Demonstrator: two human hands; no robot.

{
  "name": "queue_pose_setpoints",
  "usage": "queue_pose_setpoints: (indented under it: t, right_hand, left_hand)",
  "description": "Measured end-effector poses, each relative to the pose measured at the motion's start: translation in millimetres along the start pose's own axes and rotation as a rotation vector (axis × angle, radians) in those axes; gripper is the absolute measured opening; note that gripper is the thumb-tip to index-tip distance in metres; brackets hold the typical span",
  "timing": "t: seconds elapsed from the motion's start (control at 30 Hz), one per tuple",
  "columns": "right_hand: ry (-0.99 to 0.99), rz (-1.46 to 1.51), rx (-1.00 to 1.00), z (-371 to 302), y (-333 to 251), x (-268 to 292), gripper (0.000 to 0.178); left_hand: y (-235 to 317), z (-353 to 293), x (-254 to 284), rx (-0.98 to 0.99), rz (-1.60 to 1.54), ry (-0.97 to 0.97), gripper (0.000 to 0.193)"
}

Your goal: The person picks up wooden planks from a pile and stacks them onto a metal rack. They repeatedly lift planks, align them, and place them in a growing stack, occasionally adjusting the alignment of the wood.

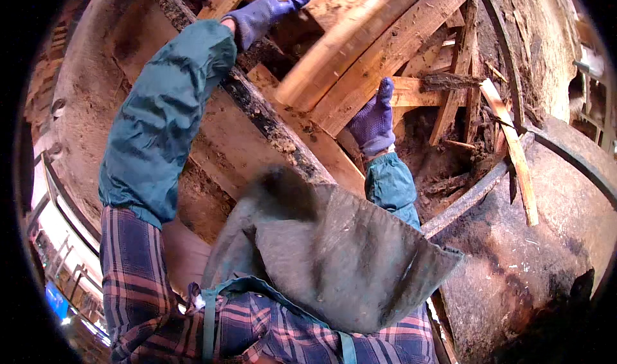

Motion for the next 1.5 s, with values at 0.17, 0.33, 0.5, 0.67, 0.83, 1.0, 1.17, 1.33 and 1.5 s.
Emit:
queue_pose_setpoints:
  t: [0.17, 0.33, 0.5, 0.67, 0.83, 1.0, 1.17, 1.33, 1.5]
  right_hand:
    - [0.170, -0.043, 0.052, 7, 14, -25, 0.071]
    - [0.388, -0.270, 0.227, 10, 3, 1, 0.069]
    - [0.545, -0.313, 0.286, -25, -8, 30, 0.068]
    - [0.705, -0.386, 0.354, -106, -36, 61, 0.067]
    - [0.759, -0.451, 0.449, -139, -72, 69, 0.066]
    - [0.829, -0.474, 0.552, -167, -76, 74, 0.065]
    - [0.954, -0.480, 0.769, -186, -70, 73, 0.064]
    - [1.100, -0.481, 1.094, -236, -66, 49, 0.063]
    - [1.120, -0.424, 1.183, -271, -57, 44, 0.062]
  left_hand:
    - [-8, -18, -18, -0.157, -0.646, 0.252, 0.066]
    - [14, -28, -30, -0.099, -0.563, 0.233, 0.071]
    - [29, -28, -49, 0.051, -0.437, -0.063, 0.071]
    - [39, -22, -65, 0.007, -0.492, -0.093, 0.071]
    - [54, -30, -53, -0.027, -0.589, -0.032, 0.070]
    - [80, -50, -66, -0.026, -0.724, -0.042, 0.070]
    - [103, -55, -63, -0.042, -0.879, -0.047, 0.069]
    - [123, -70, -54, -0.061, -0.978, -0.057, 0.068]
    - [141, -121, -24, -0.031, -1.032, -0.177, 0.061]
Point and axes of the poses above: each hand's wrist, its own z-axis towards the middle knuckle, its own x-axis out of the back of the hand, y = z × x, the point moved 7 cm from there along z, towards the middle knuckle, and after that the axes turned 15 degrees about -x, right-handed, at the moved point
